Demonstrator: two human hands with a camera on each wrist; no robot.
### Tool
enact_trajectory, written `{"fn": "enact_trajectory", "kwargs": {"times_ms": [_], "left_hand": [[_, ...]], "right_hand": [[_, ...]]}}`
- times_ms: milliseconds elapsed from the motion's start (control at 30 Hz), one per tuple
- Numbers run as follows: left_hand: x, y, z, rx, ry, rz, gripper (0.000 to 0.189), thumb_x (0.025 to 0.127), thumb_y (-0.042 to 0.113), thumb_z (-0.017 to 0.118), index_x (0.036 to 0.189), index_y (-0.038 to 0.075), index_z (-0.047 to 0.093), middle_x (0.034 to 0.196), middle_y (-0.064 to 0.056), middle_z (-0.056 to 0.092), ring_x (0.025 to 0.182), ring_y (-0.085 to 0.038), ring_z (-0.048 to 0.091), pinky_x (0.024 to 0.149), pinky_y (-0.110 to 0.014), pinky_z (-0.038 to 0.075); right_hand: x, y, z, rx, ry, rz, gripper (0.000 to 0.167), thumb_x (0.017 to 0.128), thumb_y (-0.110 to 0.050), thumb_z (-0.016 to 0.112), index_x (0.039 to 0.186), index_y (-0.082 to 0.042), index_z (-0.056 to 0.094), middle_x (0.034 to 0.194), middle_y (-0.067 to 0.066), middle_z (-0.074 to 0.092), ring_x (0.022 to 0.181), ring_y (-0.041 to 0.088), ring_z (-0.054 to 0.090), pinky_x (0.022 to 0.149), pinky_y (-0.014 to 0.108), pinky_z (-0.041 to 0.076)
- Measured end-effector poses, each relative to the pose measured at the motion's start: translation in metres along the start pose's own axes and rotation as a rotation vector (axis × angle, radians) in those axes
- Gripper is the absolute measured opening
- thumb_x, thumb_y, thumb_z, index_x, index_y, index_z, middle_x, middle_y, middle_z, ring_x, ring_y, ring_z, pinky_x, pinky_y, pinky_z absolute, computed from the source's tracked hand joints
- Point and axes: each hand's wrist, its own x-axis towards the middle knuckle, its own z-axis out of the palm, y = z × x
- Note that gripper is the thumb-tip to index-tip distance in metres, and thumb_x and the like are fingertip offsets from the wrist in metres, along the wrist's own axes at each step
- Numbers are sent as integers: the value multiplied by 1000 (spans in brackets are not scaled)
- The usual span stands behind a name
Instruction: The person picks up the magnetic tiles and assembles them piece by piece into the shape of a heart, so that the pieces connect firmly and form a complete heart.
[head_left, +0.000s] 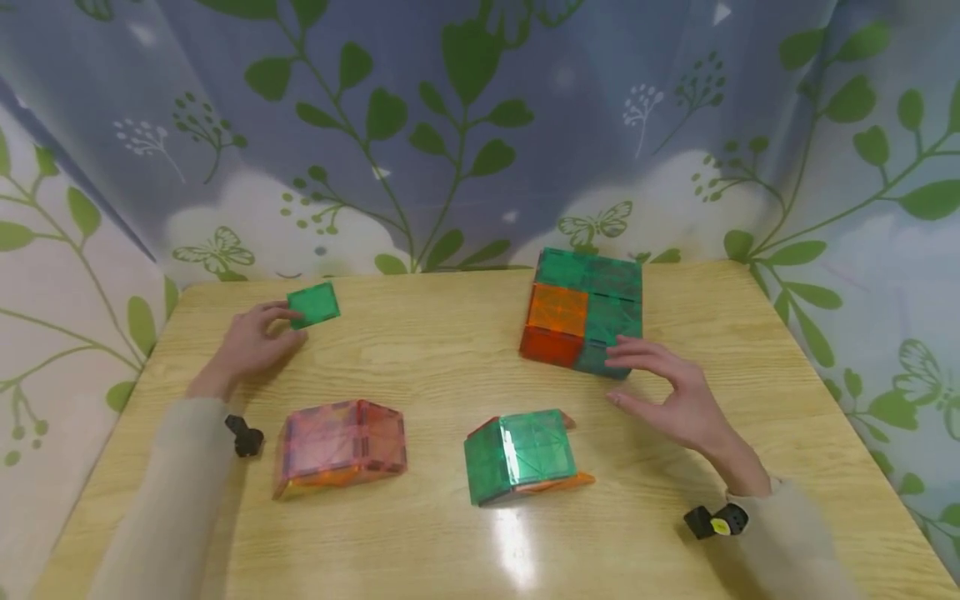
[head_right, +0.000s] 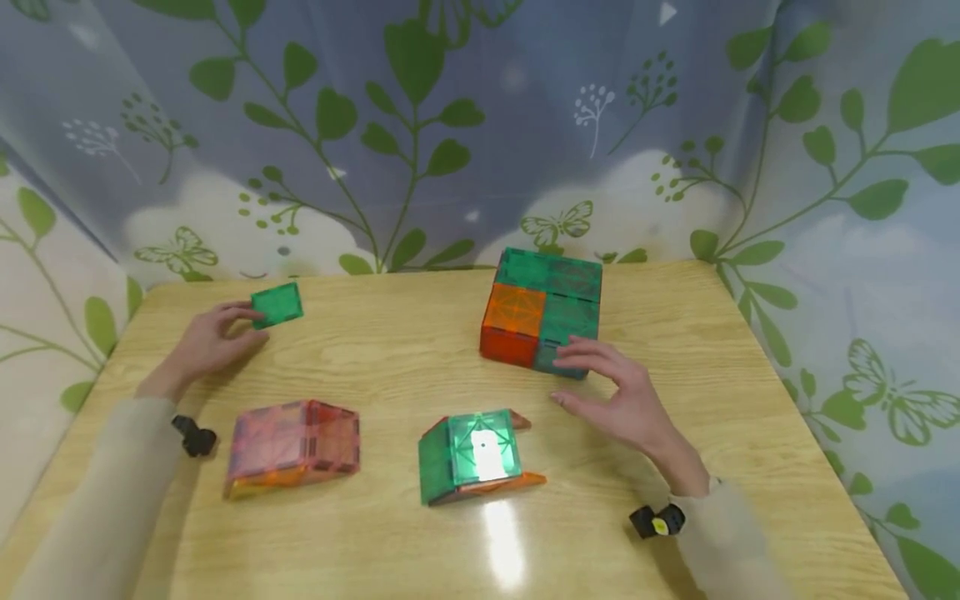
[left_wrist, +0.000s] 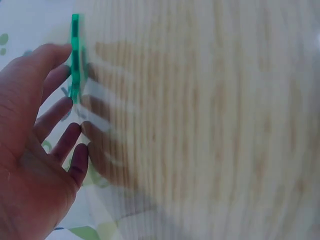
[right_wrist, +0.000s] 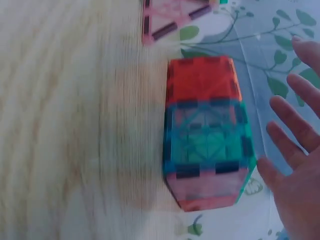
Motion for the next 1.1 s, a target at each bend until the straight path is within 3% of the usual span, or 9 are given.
{"fn": "enact_trajectory", "kwargs": {"times_ms": [133, 233, 333, 433, 600, 800, 1100], "left_hand": [[-6, 2, 0, -8, 5, -19, 35, 93, 31, 75, 113, 3, 69, 157, -33, 38, 142, -62, 31, 115, -74, 25], [-8, 3, 2, 16, 8, -25, 38, 91, 33, 78, 110, 2, 69, 153, -33, 44, 139, -58, 39, 115, -70, 30], [-10, 7, 1, 28, 3, -36, 49, 89, 35, 79, 119, -2, 65, 145, -34, 50, 134, -56, 43, 112, -69, 34], [-10, 10, 0, 49, -29, -59, 68, 88, 39, 78, 136, -4, 55, 143, -36, 47, 132, -56, 41, 109, -71, 35], [-9, 13, -1, 102, -92, -79, 88, 88, 46, 76, 150, -6, 42, 146, -40, 38, 127, -57, 41, 101, -72, 40], [-10, 15, -3, 118, -108, -112, 88, 85, 49, 77, 145, -7, 47, 140, -38, 40, 118, -50, 44, 92, -65, 44], [-11, 18, -4, 153, -117, -140, 88, 83, 55, 77, 139, -8, 53, 123, -29, 57, 108, -39, 53, 87, -52, 49]], "right_hand": [[-6, -5, 8, 27, -88, 6, 48, 75, 8, 84, 119, -10, 73, 128, 16, 69, 137, 8, 54, 115, 16, 37], [-11, -9, 16, 60, -199, 18, 50, 78, 1, 85, 125, -10, 71, 134, 13, 67, 136, 4, 53, 112, 14, 38], [-16, -12, 25, 71, -310, 56, 53, 81, -11, 87, 130, -16, 69, 141, 7, 64, 139, 4, 50, 113, 17, 39], [-19, -13, 32, 68, -375, 85, 55, 82, -19, 87, 134, -23, 67, 147, 2, 60, 143, 11, 48, 115, 22, 38], [-22, -11, 37, 69, -397, 98, 59, 82, -23, 87, 137, -26, 65, 147, 0, 60, 140, 15, 52, 115, 23, 38], [-23, -9, 36, 72, -429, 121, 63, 83, -25, 87, 141, -21, 61, 144, 0, 63, 130, 12, 59, 110, 27, 46], [-26, -8, 36, 101, -441, 157, 64, 84, -24, 86, 142, -23, 59, 145, -1, 62, 130, 16, 61, 103, 41, 54]]}}
